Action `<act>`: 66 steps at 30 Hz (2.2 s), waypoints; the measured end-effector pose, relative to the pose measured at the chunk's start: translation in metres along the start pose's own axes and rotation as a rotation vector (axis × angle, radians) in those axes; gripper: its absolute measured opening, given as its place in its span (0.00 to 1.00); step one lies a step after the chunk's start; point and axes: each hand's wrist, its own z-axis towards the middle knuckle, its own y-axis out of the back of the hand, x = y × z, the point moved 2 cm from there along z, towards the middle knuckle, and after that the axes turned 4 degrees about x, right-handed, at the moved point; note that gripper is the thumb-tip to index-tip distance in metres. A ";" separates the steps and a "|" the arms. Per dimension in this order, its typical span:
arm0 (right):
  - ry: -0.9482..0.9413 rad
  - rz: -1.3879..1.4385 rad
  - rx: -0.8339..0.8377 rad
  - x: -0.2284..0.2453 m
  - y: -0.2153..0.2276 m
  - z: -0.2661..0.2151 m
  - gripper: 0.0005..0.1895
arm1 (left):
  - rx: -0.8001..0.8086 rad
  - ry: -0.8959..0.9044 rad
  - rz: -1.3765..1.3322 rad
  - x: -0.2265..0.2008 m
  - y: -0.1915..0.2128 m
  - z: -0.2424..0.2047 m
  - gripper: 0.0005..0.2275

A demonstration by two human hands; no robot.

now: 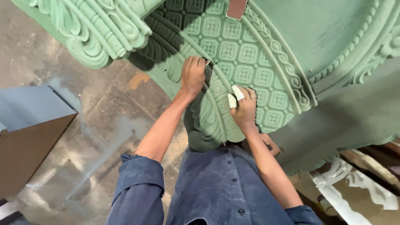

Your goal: The person sands the carved surface of a large green-painted furniture piece using a sanding block. They move the block across the raised patterns and edges to smooth the surface.

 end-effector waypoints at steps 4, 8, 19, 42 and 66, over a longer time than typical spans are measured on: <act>-0.007 0.015 -0.008 0.002 0.001 -0.001 0.18 | 0.046 -0.002 0.022 0.002 0.008 -0.002 0.03; 0.002 0.003 0.013 -0.004 -0.001 0.003 0.19 | 0.038 -0.078 0.052 0.003 0.006 0.004 0.03; 0.037 -0.075 0.121 0.008 -0.004 -0.004 0.25 | -0.001 -0.024 0.044 0.002 0.005 -0.008 0.03; 0.065 0.007 0.169 0.006 0.005 -0.002 0.23 | 0.059 0.097 0.034 0.020 0.017 -0.014 0.03; 0.189 -0.118 0.375 0.003 -0.078 0.100 0.34 | 0.085 -0.016 0.002 0.019 0.014 -0.009 0.04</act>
